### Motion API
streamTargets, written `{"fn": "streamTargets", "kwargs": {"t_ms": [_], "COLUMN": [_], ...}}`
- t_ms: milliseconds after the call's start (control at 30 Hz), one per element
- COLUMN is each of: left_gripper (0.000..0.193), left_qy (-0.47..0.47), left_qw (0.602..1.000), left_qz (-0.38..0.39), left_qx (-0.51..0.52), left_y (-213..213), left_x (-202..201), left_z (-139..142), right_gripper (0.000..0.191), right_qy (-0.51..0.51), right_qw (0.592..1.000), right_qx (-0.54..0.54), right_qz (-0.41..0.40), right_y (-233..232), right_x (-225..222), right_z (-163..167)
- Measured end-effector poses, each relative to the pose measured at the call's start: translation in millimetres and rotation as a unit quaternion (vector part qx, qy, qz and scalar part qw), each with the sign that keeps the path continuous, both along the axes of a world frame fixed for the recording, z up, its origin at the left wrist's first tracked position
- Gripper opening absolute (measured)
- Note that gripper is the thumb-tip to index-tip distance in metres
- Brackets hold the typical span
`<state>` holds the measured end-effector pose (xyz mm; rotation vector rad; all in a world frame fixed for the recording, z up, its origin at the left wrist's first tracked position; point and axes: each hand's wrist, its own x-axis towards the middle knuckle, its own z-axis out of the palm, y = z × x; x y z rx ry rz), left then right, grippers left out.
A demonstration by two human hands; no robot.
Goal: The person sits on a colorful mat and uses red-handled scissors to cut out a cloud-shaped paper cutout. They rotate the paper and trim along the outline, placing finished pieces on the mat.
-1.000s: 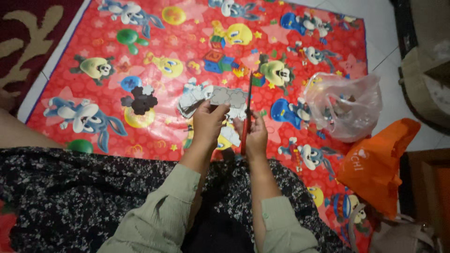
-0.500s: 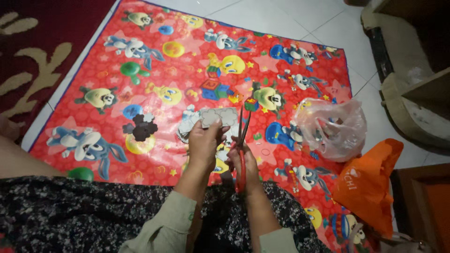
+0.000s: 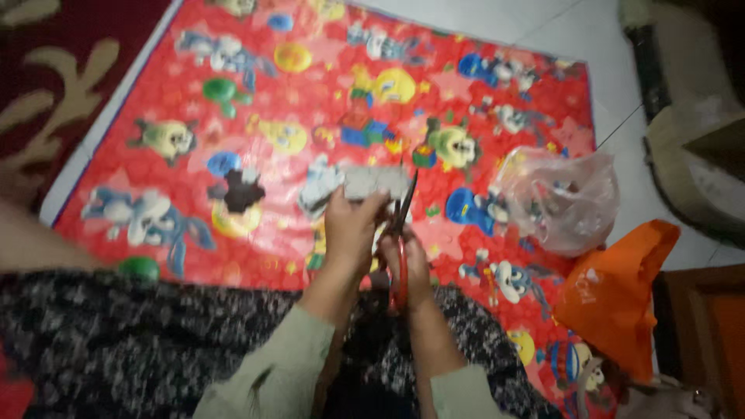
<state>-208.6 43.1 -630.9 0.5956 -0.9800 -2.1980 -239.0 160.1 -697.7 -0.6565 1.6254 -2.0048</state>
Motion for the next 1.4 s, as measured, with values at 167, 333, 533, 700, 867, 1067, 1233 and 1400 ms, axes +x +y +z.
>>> {"fn": "streamTargets", "kwargs": {"t_ms": [167,333,533,700,867,1067,1233,1400], "left_gripper": [0.028,0.027,0.026,0.024,0.024,0.023,0.022,0.024], "left_qy": [-0.065,-0.066,-0.008,-0.028,0.010,0.039,0.040,0.031], "left_qw": [0.998,0.998,1.000,1.000,0.999,0.999,0.999,0.999], "left_qz": [-0.002,0.018,0.026,0.006,-0.015,0.000,0.002,-0.002], "left_qx": [0.003,0.009,-0.002,0.000,0.034,0.003,-0.002,0.012], "left_y": [6.8,11.7,17.8,23.8,25.5,31.5,32.2,34.7], "left_x": [-1.5,0.1,5.5,12.2,13.9,15.2,18.6,15.7], "left_z": [9.1,13.1,17.0,27.8,34.7,27.0,25.5,34.9], "right_gripper": [0.050,0.048,0.052,0.054,0.062,0.068,0.069,0.066], "right_qy": [0.015,0.049,0.037,0.016,0.029,0.084,0.074,0.058], "right_qw": [1.000,0.999,0.999,0.999,0.995,0.995,0.997,0.997], "right_qx": [-0.016,0.013,-0.033,-0.041,-0.091,-0.048,-0.035,-0.056], "right_qz": [0.001,0.012,0.021,-0.003,-0.011,0.011,0.010,0.008], "right_y": [-0.4,0.8,2.8,7.8,7.1,12.0,11.1,11.4], "right_x": [-1.1,-2.3,5.7,13.9,14.5,13.4,16.8,16.7], "right_z": [2.0,-2.6,8.4,27.4,37.4,43.3,47.8,48.7]}}
